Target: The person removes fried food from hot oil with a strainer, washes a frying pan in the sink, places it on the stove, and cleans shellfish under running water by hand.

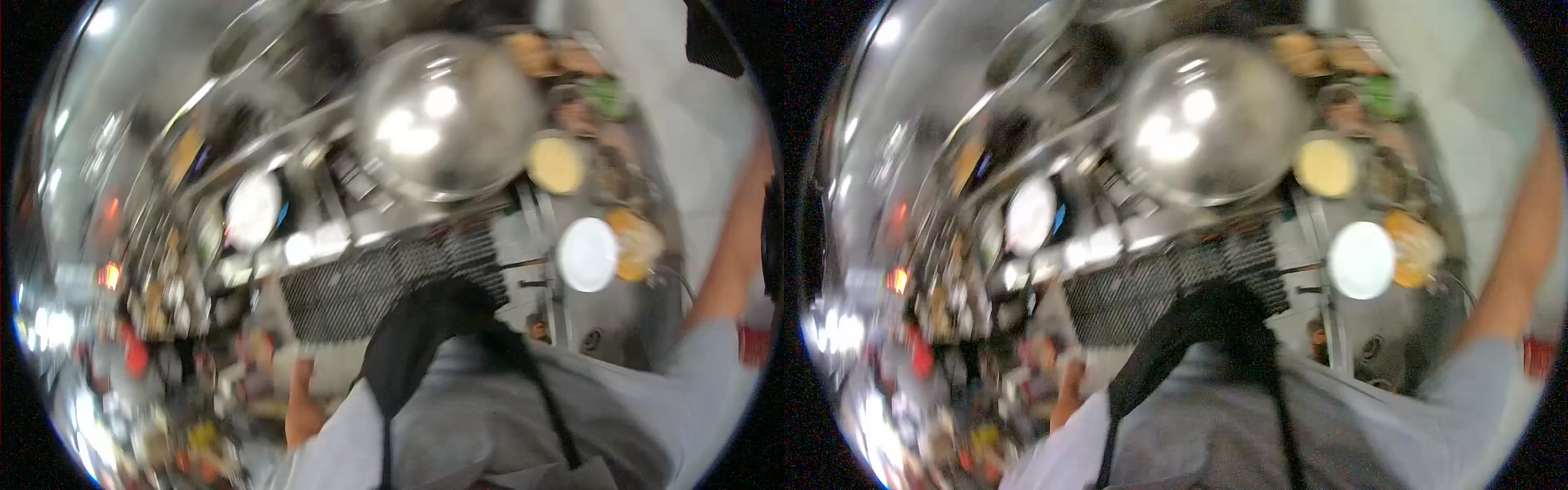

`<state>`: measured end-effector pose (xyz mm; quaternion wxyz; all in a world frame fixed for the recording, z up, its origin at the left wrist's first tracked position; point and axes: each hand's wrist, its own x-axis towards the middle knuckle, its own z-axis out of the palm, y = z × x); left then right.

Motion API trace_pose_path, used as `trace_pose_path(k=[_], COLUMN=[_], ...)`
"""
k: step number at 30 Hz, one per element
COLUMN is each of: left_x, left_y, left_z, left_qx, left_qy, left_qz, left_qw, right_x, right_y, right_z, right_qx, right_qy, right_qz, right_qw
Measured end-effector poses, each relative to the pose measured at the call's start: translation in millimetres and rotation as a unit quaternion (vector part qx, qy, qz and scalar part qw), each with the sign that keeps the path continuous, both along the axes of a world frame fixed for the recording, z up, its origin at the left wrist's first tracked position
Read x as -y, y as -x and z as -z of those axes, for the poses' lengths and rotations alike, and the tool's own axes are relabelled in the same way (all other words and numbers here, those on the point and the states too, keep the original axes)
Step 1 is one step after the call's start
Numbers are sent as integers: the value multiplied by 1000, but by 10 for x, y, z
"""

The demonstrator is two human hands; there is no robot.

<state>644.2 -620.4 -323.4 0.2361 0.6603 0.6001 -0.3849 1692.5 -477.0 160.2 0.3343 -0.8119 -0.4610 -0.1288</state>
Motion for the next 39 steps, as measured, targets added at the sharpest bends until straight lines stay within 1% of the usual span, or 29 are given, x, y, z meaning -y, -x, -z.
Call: trace_pose_path(k=[1, 2, 3, 4, 5, 6, 7, 8, 9, 10, 11, 13, 15, 16, 17, 20, 23, 24, 25, 26, 27, 28, 29, 30, 31, 33, 35, 37, 39], left_x=[107, 99, -37, 28, -18, -59, -53, 11, 60, 173, 431, 283, -103, -258, -412, -699, -730, -631, -497, -629, -517, -479, -494, -579, -729, -1130, -1592, -2012, -2332], left_y=[-31, -257, -170, -92, -243, -299, -312, -265, -208, -104, 8, 85, -20, -65, -152, -100, 141, 133, 334, -468, -139, -164, -130, -150, -159, -24, 485, 408, 738], left_z=[-23, -248, 61, 280, 226, 249, 238, 286, 337, 407, 553, 437, 248, 209, 83, -117, -278, -376, -331, -1003, -822, -843, -893, -984, -1063, -1144, -786, -949, -462], left_qx=[-27, 43, 8, 82, 122, 117, 98, 56, 12, -7, 137, 117, 88, 87, 83, 113, 153, 126, 11, 60, 64, 87, 86, 50, 79, 112, 164, 129, 156], left_qy=[-8, -184, -64, -43, -74, -76, -38, 46, 120, 171, -59, 43, 89, 87, 71, 21, -55, -76, -117, -142, -215, -284, -336, -415, -449, -505, -488, -420, -384], left_qz=[3, 26, -130, -389, -617, -629, -564, -384, -140, 25, 218, 207, 66, 17, -22, -54, 66, -117, 148, -260, -243, -362, -388, -339, -380, -403, -391, -365, -378], left_qw=[1000, 982, 989, 917, 774, 765, 819, 920, 983, 985, 964, 970, 990, 992, 994, 992, 985, 982, 982, 953, 944, 883, 854, 843, 804, 755, 763, 821, 827], right_x=[338, 701, 1100, 1485, 1835, 2106, 2309, 2531, 2705, 2859, 3060, 3502, 3696, 4054, 3268, 2918, 2806, 2808, 2455, 2629, 2739, 2433, 2224, 2288, 2375, 2412, 2604, 2814, 3084], right_y=[236, 439, 612, 787, 921, 1085, 1242, 1417, 1549, 1659, 1707, 1783, 1523, 1116, 1416, 1081, 725, 507, 534, -2, -618, -535, -396, -364, -424, -84, 308, 647, 1065], right_z=[47, 72, 113, 169, 225, 363, 557, 696, 918, 1186, 1386, 2207, 3508, 4643, 4231, 5244, 5241, 5073, 4259, 4589, 4764, 4465, 4201, 4316, 4454, 4582, 4609, 4527, 4349], right_qx=[-10, -20, -35, -53, -76, -107, -141, -172, -209, -246, -276, -321, -257, -24, -217, -245, -123, -46, 34, 286, 164, -130, -415, -402, -368, -327, -211, -251, -261], right_qy=[31, 69, 112, 153, 196, 238, 283, 320, 349, 367, 379, 344, 313, 489, 334, 344, 451, 492, 613, 501, 80, -124, -294, -155, -16, 189, 135, 146, 149], right_qz=[-5, 2, 21, 44, 72, 97, 127, 155, 185, 216, 249, 224, 277, 160, 327, 376, 369, 343, 280, 340, 274, 250, 215, 194, 172, 147, 132, 125, 134], right_qw=[999, 997, 993, 986, 975, 960, 940, 919, 895, 871, 847, 854, 872, 857, 857, 825, 803, 799, 738, 743, 944, 951, 833, 881, 914, 914, 959, 949, 944])
